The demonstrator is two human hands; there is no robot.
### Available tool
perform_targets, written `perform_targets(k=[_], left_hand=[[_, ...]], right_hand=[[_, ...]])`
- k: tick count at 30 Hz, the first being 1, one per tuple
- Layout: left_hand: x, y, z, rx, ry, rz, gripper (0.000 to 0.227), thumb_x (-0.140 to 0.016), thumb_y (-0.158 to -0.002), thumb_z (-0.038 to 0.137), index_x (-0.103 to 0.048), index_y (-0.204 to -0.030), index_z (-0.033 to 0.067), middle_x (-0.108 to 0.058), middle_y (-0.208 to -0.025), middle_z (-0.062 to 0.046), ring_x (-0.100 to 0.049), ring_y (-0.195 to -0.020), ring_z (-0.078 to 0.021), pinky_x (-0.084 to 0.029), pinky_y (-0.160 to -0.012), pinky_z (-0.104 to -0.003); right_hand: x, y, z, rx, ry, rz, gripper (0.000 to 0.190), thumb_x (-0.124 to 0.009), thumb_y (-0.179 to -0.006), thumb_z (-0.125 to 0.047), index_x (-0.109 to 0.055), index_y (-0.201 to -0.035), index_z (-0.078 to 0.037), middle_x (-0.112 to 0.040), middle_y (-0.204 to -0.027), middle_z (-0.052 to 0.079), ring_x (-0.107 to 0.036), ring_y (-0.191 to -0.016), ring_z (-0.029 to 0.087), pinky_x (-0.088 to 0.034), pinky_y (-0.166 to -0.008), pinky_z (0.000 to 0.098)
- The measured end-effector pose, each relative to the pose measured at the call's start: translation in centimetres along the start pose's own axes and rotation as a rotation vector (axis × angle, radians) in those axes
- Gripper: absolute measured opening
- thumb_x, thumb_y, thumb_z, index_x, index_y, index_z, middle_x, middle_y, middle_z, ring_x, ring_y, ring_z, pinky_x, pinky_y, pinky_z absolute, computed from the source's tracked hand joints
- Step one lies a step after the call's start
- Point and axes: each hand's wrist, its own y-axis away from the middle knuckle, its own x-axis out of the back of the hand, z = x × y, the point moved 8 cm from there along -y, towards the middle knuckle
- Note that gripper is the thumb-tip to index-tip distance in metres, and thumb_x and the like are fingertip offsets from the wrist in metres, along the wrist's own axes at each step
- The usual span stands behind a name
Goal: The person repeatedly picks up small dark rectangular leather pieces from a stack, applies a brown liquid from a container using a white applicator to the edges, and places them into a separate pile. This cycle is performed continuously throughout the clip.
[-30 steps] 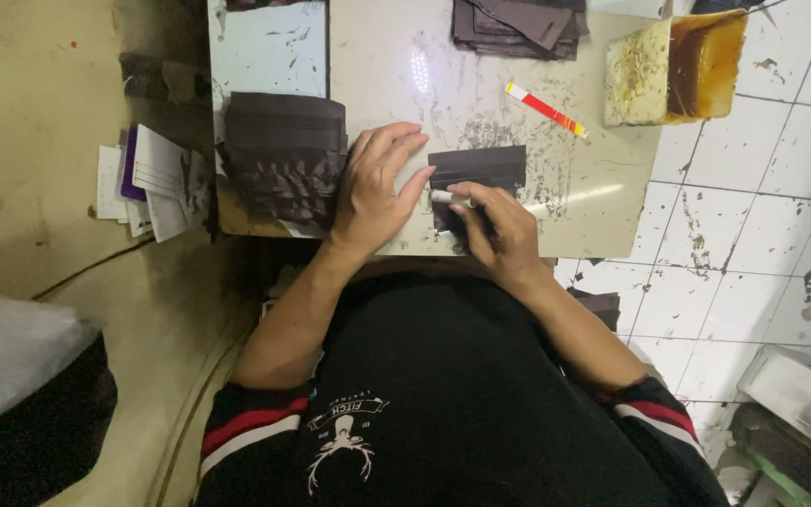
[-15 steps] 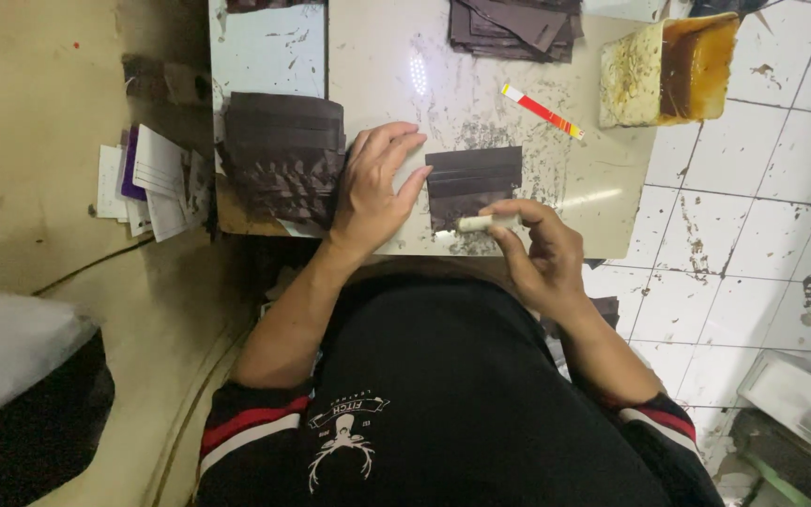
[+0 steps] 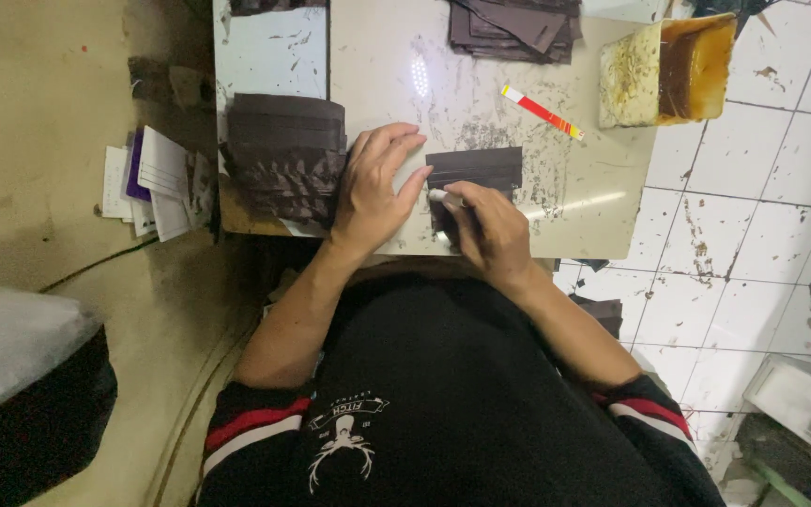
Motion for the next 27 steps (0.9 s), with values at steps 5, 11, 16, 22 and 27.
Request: perform_targets(k=[5, 11, 16, 22, 27], left_hand=[[-0.3, 0.2, -0.5, -0.008, -0.015, -0.002, 0.032, -0.078, -0.093, 0.013, -0.066, -0.122, 0.0067, -0.063, -0.122, -0.011, -0.062, -0.114, -0.035, -0.05, -0.098, -0.045], [-0.6, 0.2, -0.8, -0.004, -0.01, 0.004, 0.03, -0.076, -0.093, 0.011, -0.066, -0.121, 0.0068, -0.063, -0.121, -0.011, -0.062, -0.112, -0.0356, -0.049, -0.097, -0.046], [-0.4, -0.1, -0.1, 0.0, -0.025, -0.003, 0.031, -0.076, -0.092, 0.009, -0.066, -0.121, 0.0072, -0.062, -0.121, -0.012, -0.061, -0.112, -0.0358, -0.049, -0.097, -0.047], [-3.6, -0.6, 0.3, 0.018, -0.162, -0.089, 0.028, -0.073, -0.095, 0.014, -0.068, -0.122, 0.0079, -0.06, -0.11, -0.01, -0.06, -0.105, -0.0333, -0.049, -0.092, -0.044], [-6.9, -1.1, 0.1, -0.007, -0.289, -0.227, 0.061, -0.09, -0.072, 0.029, -0.063, -0.124, 0.0123, -0.056, -0.1, -0.006, -0.057, -0.1, -0.0333, -0.049, -0.088, -0.048]], right_hand=[[0.2, -0.1, 0.0, -0.032, 0.012, -0.046, 0.018, -0.071, -0.097, -0.002, -0.072, -0.115, -0.001, -0.075, -0.101, 0.012, -0.072, -0.083, 0.033, -0.059, -0.073, 0.0419], [4.3, -0.5, -0.7, -0.293, -0.351, -0.152, 0.023, -0.07, -0.097, 0.001, -0.069, -0.119, 0.003, -0.075, -0.103, 0.017, -0.072, -0.095, 0.031, -0.056, -0.083, 0.0445], [9.3, 3.6, 1.6, -0.408, -0.57, -0.045, 0.025, -0.066, -0.094, 0.004, -0.065, -0.118, 0.011, -0.075, -0.101, 0.022, -0.072, -0.097, 0.024, -0.055, -0.088, 0.0403], [13.9, 5.8, 5.2, -0.298, -0.934, 0.511, 0.029, -0.062, -0.099, -0.015, -0.045, -0.12, -0.005, -0.059, -0.088, 0.015, -0.066, -0.074, 0.022, -0.061, -0.062, 0.0377], [9.9, 3.9, 7.1, -0.443, -0.903, 0.584, 0.03, -0.066, -0.103, -0.016, -0.049, -0.125, -0.006, -0.065, -0.098, 0.016, -0.07, -0.07, 0.015, -0.061, -0.061, 0.0245]])
